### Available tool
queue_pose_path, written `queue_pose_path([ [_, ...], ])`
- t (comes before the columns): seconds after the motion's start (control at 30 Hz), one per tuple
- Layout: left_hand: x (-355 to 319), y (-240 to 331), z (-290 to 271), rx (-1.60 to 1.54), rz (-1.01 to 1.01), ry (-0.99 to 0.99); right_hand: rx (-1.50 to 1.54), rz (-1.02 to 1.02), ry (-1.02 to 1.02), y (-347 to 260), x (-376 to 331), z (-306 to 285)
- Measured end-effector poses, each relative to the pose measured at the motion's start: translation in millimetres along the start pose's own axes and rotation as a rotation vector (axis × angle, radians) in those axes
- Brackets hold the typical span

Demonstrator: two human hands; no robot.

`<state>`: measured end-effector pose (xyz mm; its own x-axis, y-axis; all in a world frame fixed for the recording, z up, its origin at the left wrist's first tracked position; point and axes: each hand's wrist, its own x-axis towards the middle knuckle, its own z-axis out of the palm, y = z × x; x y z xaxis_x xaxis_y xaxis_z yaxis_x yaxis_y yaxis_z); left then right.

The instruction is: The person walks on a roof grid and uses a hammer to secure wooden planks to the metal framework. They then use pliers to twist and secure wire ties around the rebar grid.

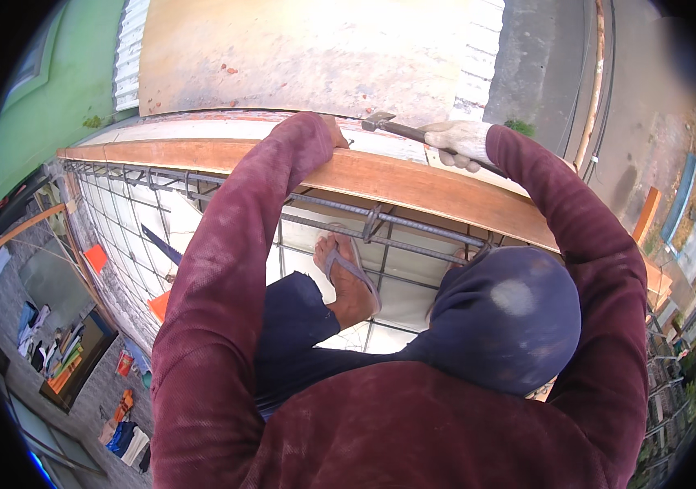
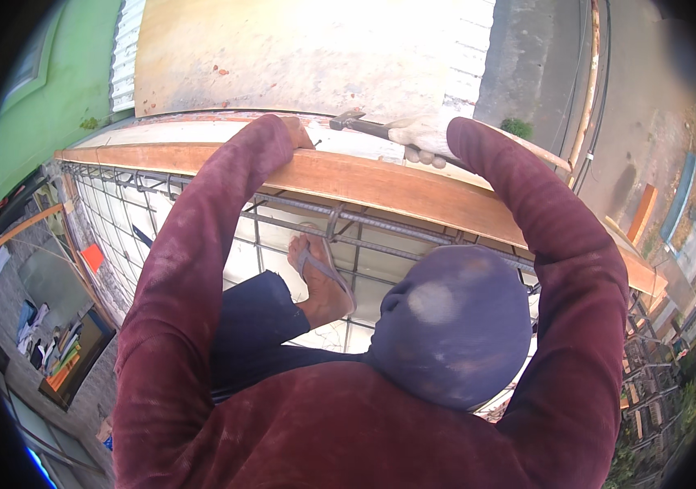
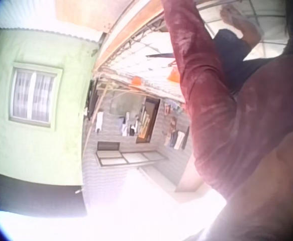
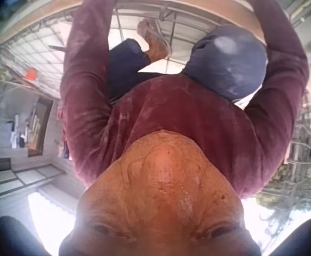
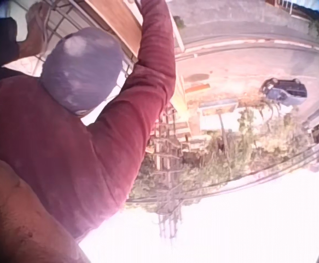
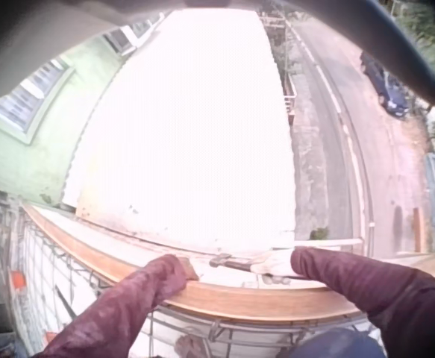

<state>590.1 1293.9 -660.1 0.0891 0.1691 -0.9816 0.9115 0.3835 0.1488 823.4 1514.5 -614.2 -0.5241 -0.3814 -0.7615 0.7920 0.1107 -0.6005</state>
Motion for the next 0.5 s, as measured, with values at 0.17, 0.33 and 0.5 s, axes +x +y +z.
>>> queue_pose_path([
  [0.17, 12, -22, 18, -0.078, -0.067, 0.009, 0.022, -0.007, -0.001, -6, 17, 2],
  [0.33, 35, -46, 43, -0.136, -0.138, 0.015, -0.002, -0.004, -0.045, -14, 26, 5],
  [0.5, -24, 12, 2, 0.007, -0.166, -0.015, 0.009, 0.018, -0.059, -10, 27, 5],
])
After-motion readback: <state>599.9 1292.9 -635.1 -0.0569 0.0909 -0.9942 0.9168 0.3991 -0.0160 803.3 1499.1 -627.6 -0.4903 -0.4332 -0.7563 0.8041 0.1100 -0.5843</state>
